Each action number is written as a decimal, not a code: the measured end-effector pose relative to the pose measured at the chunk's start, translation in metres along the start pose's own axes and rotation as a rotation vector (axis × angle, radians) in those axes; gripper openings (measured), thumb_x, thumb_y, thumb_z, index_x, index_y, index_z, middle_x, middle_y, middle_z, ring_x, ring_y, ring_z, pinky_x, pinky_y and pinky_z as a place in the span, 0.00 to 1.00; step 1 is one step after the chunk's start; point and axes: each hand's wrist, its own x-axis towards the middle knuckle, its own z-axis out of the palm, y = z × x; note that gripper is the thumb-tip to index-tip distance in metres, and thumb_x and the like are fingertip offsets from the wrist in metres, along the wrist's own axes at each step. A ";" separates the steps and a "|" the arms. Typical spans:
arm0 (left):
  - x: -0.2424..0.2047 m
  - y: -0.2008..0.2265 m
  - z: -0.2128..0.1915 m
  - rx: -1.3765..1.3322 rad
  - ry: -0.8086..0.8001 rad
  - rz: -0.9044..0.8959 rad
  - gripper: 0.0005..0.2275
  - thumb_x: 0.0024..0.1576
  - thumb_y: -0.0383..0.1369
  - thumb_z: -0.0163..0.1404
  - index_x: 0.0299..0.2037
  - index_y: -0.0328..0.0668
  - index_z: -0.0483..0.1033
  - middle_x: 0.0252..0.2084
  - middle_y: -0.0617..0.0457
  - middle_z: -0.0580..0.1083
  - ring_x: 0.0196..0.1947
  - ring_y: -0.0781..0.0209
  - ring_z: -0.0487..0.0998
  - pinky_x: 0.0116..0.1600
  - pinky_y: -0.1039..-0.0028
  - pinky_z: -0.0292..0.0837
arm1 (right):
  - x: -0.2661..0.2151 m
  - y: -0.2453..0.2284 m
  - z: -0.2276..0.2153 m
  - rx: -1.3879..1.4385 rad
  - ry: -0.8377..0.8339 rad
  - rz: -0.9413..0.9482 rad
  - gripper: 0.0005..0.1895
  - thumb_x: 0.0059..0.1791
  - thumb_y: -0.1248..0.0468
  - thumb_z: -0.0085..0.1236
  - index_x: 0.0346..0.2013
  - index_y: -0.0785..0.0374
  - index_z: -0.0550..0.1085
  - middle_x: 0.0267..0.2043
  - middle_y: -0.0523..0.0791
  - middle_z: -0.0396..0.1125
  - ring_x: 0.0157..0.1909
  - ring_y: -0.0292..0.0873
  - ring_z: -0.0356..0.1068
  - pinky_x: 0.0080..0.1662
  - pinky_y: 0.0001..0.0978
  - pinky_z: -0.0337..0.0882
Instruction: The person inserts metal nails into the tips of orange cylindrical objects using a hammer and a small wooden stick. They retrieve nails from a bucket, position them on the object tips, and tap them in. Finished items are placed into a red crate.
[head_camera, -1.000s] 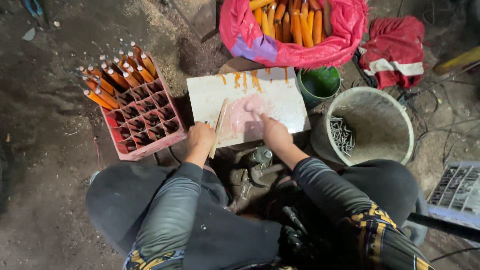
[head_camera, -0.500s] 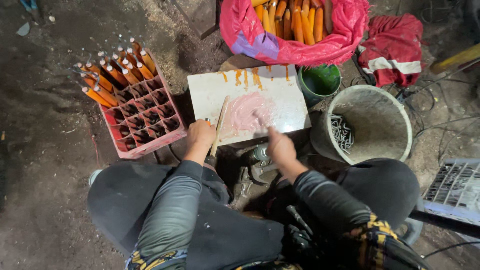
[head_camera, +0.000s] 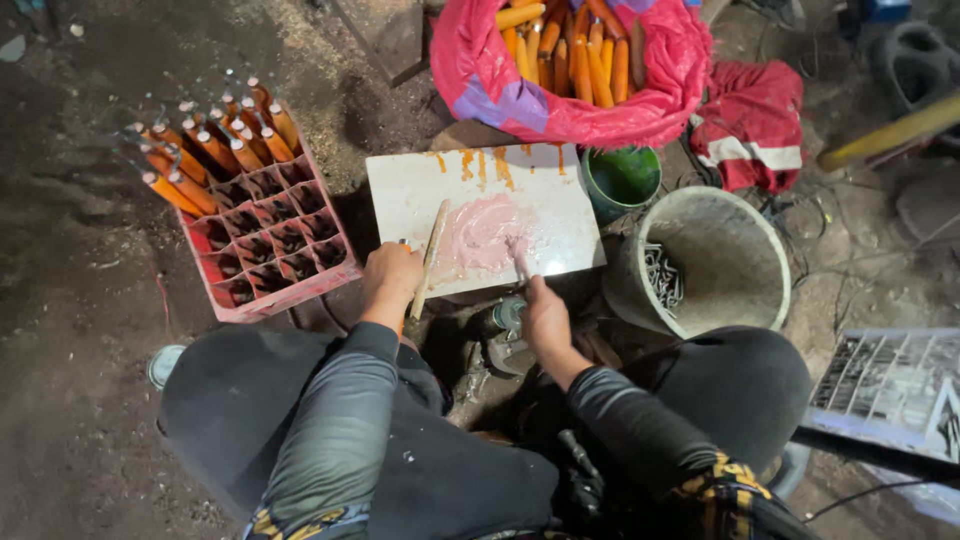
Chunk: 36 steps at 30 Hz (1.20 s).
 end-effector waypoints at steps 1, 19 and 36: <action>-0.001 -0.001 0.000 -0.015 0.005 -0.018 0.17 0.56 0.42 0.54 0.43 0.34 0.81 0.46 0.31 0.77 0.49 0.33 0.78 0.53 0.52 0.74 | -0.007 -0.004 0.006 0.033 0.018 -0.001 0.04 0.52 0.70 0.46 0.41 0.65 0.68 0.36 0.62 0.69 0.43 0.70 0.67 0.41 0.56 0.67; -0.002 -0.002 -0.001 0.031 0.018 0.011 0.17 0.55 0.44 0.54 0.43 0.36 0.82 0.46 0.33 0.78 0.49 0.35 0.79 0.54 0.52 0.74 | 0.055 -0.009 0.010 -0.003 -0.105 0.010 0.19 0.49 0.69 0.42 0.54 0.52 0.67 0.38 0.54 0.74 0.39 0.62 0.73 0.38 0.54 0.70; -0.001 -0.006 0.003 0.060 0.037 0.073 0.16 0.56 0.42 0.53 0.41 0.34 0.82 0.44 0.31 0.78 0.48 0.34 0.80 0.54 0.52 0.75 | 0.050 -0.016 -0.007 -0.294 -0.358 -0.318 0.20 0.50 0.67 0.48 0.57 0.54 0.68 0.46 0.55 0.73 0.46 0.60 0.73 0.46 0.52 0.72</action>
